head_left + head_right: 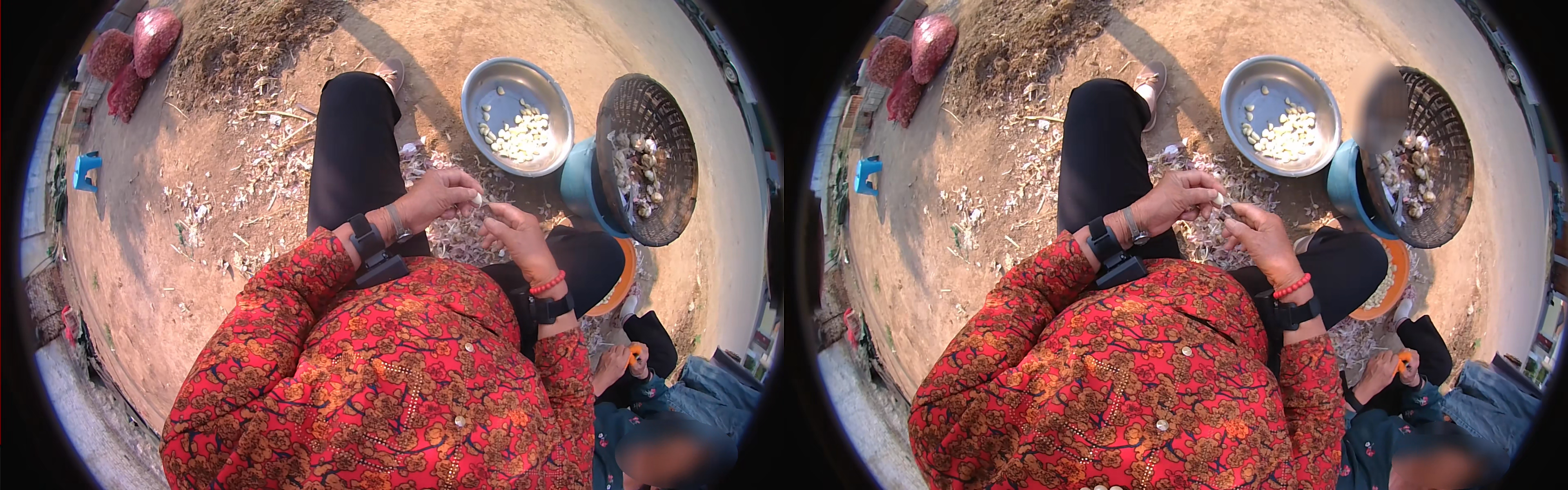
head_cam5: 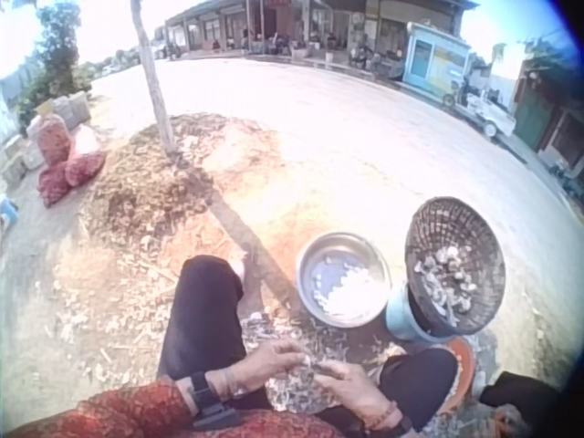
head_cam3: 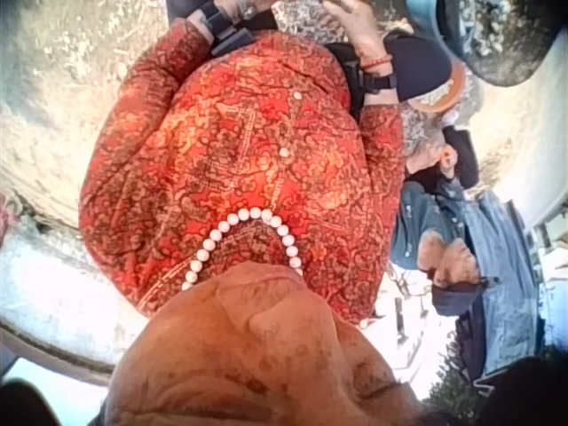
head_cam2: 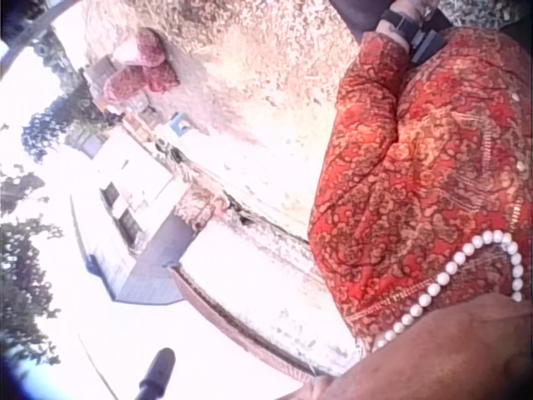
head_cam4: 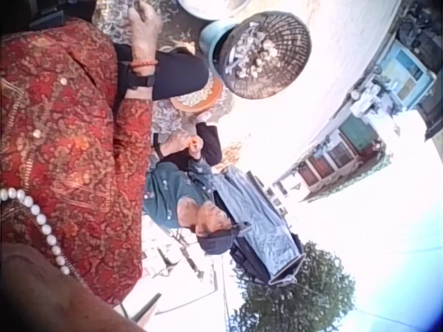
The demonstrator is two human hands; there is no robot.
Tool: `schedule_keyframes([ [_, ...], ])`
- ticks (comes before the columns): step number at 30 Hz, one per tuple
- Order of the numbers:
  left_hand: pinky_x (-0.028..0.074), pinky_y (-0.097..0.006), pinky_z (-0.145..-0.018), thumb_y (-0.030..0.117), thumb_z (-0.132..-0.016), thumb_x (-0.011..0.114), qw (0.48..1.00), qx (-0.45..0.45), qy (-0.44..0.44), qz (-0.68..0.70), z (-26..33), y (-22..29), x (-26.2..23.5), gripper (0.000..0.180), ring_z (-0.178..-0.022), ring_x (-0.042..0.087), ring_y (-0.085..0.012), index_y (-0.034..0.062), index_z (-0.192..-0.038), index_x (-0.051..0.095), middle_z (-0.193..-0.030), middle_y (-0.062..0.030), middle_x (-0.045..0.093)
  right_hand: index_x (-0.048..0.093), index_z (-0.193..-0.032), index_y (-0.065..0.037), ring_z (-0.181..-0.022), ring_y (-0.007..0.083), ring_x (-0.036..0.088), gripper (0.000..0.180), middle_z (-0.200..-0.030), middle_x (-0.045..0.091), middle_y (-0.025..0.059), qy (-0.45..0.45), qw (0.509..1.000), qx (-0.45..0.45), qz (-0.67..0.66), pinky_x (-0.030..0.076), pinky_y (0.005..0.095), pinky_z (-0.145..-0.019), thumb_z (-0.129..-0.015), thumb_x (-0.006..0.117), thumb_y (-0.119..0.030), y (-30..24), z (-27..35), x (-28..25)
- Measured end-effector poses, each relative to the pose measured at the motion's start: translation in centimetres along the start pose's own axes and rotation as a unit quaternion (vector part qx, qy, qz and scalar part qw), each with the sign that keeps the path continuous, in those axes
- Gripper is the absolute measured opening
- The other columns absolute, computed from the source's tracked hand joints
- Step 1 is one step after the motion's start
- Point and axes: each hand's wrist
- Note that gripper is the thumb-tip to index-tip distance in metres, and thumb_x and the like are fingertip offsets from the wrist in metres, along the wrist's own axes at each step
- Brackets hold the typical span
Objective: Peeling garlic cloves by hand and using a small paring knife.
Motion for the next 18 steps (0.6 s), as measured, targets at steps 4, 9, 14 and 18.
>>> schedule_keyframes([
  [4,0.033,-0.015,-0.044,0.012,-0.085,0.054,1.000,-0.001,-0.008,-0.017,0.02,-0.13,0.01,0.015,-0.056,0.049,-0.0036,0.0033,-0.097,0.057,-0.070,0.0007,0.055,0.052,-0.110,0.004,-0.059,0.0090,0.057,0.032,-0.075,0.060,0.0047,0.006,0.999,0.010,0.031,0.039,0.0189,-0.052,-0.083,0.055,-0.014,0.07,-0.31,0.05],
  [9,0.033,-0.015,-0.044,0.013,-0.086,0.054,1.000,-0.010,-0.006,-0.007,0.15,0.14,0.35,0.015,-0.056,0.048,-0.0029,0.0035,-0.096,0.057,-0.067,0.0014,0.053,0.055,-0.103,0.005,-0.057,0.0100,0.056,0.025,-0.072,0.058,0.0052,0.007,1.000,0.003,-0.012,0.044,0.0209,-0.054,-0.084,0.052,-0.011,-0.22,-0.27,0.23],
  [14,0.032,-0.015,-0.044,0.013,-0.086,0.053,1.000,-0.015,-0.011,-0.009,-0.09,-0.18,0.05,0.014,-0.055,0.046,-0.0032,0.0036,-0.095,0.057,-0.066,0.0015,0.052,0.056,-0.099,0.005,-0.055,0.0097,0.055,0.021,-0.069,0.057,0.0046,0.012,1.000,0.000,-0.007,0.045,0.0204,-0.052,-0.085,0.050,-0.008,-0.17,-0.42,0.19],
  [18,0.032,-0.015,-0.044,0.013,-0.086,0.053,0.999,-0.023,-0.026,-0.005,-0.19,-0.42,0.09,0.012,-0.054,0.045,-0.0036,0.0037,-0.093,0.058,-0.066,0.0018,0.051,0.058,-0.097,0.005,-0.053,0.0096,0.054,0.019,-0.066,0.056,0.0042,0.033,0.999,-0.007,0.018,0.044,0.0201,-0.049,-0.085,0.050,-0.007,0.17,-0.84,0.16],
])
Point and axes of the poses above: each hand's wrist, its own z-axis away from the middle knuckle, its own x-axis out of the palm, y = z × x
